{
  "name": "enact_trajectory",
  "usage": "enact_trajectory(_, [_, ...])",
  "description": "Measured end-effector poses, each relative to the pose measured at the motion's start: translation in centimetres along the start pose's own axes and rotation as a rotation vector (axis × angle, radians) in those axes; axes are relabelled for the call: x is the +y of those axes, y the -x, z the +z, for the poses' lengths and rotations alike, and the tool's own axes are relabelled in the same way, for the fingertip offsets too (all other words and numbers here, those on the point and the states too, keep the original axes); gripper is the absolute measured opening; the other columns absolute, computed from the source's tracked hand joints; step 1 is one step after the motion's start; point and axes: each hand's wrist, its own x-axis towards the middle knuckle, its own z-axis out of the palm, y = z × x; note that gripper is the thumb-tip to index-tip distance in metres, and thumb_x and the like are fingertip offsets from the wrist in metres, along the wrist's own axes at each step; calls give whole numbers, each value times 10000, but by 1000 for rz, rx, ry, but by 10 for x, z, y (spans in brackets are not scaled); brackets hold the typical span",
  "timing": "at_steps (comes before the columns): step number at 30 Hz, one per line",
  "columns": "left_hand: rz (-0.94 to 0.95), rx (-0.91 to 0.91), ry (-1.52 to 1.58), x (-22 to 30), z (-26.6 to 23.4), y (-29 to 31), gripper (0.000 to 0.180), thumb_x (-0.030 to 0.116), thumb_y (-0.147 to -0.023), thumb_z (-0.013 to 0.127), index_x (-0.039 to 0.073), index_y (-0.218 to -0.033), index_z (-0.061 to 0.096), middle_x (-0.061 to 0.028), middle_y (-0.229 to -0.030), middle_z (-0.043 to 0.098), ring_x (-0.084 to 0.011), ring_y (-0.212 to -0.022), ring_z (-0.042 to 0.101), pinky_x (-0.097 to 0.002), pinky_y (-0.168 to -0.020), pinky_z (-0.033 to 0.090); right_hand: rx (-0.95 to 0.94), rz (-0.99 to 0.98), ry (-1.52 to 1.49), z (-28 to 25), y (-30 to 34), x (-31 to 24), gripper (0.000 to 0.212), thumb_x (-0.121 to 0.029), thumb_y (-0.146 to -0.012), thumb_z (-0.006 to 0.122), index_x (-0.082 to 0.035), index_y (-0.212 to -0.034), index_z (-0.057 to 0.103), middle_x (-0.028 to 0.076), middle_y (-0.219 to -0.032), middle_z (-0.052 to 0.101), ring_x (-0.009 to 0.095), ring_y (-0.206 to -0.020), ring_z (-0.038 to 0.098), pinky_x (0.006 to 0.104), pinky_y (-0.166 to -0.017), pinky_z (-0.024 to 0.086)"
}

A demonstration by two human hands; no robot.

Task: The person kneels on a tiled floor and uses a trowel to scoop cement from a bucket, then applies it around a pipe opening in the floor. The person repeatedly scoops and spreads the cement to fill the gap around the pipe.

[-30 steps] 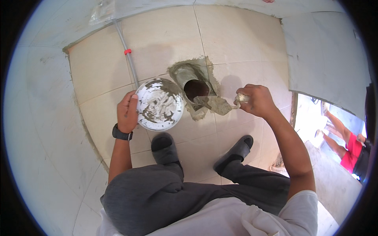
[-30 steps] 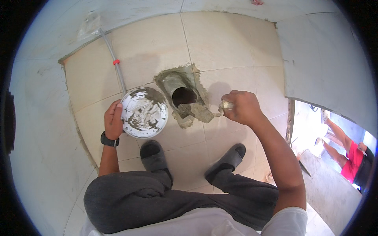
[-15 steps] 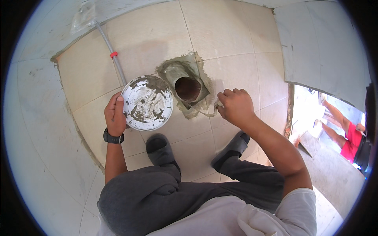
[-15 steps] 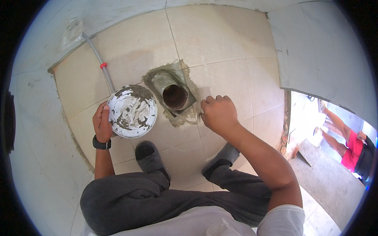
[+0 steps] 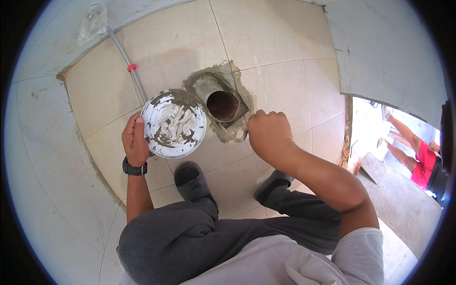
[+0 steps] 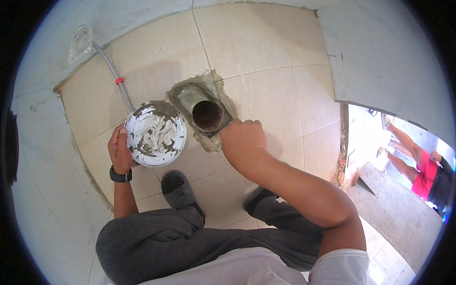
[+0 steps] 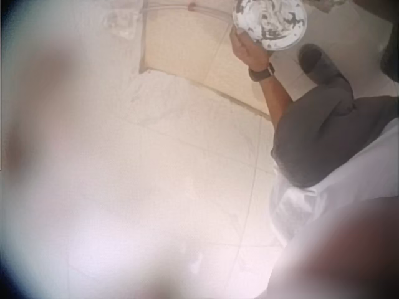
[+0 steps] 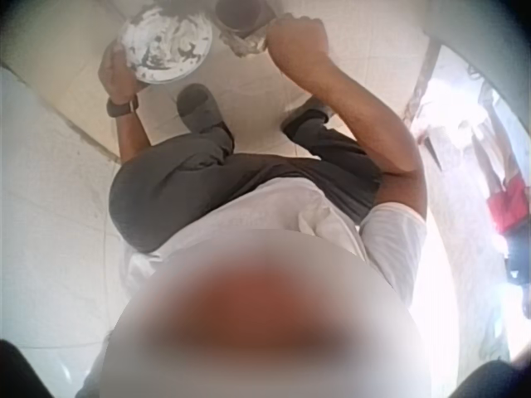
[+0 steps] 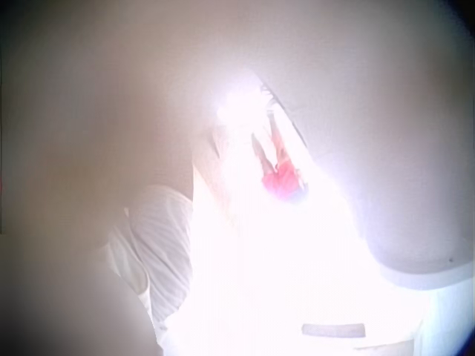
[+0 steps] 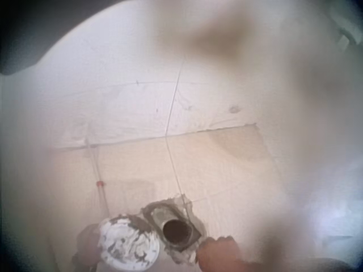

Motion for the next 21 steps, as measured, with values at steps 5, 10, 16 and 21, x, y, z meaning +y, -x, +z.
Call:
enact_trajectory(5, [1,12,7,-1,0,0,336,173,-1095,539,-78,-1283,661,-96,-1108,739,-118,-988,646,-274,-907,507,-48,24,-43,-5,2,-17,96,-94,-850,662,-54,-885,742,137,-937,735,307,-856,752,421,-759,560])
enact_trajectory(10, [7,6,58,-5,-1,-1,336,171,-1089,542,-78,-1282,661,-95,-1109,739,-121,-988,650,-274,-907,507,-86,-19,-117,-12,-1,-22,111,-90,-860,658,-73,-828,763,130,-897,747,295,-833,757,430,-743,568])
enact_trajectory(16, [-39,-5,24,-8,-3,-3,373,204,-1097,518,-78,-1306,646,-107,-1169,723,-146,-1064,642,-296,-974,488,-66,-2,-135,-2,-1,3,124,-182,-844,725,-72,-849,782,138,-834,741,311,-812,754,424,-731,594])
enact_trajectory(21, [-40,11,1,-8,-6,5,387,218,-1091,532,-77,-1314,644,-111,-1179,721,-155,-1075,641,-302,-990,484,-46,70,-168,2,1,31,251,-316,-790,812,-85,-883,790,148,-903,765,323,-915,759,427,-779,598])
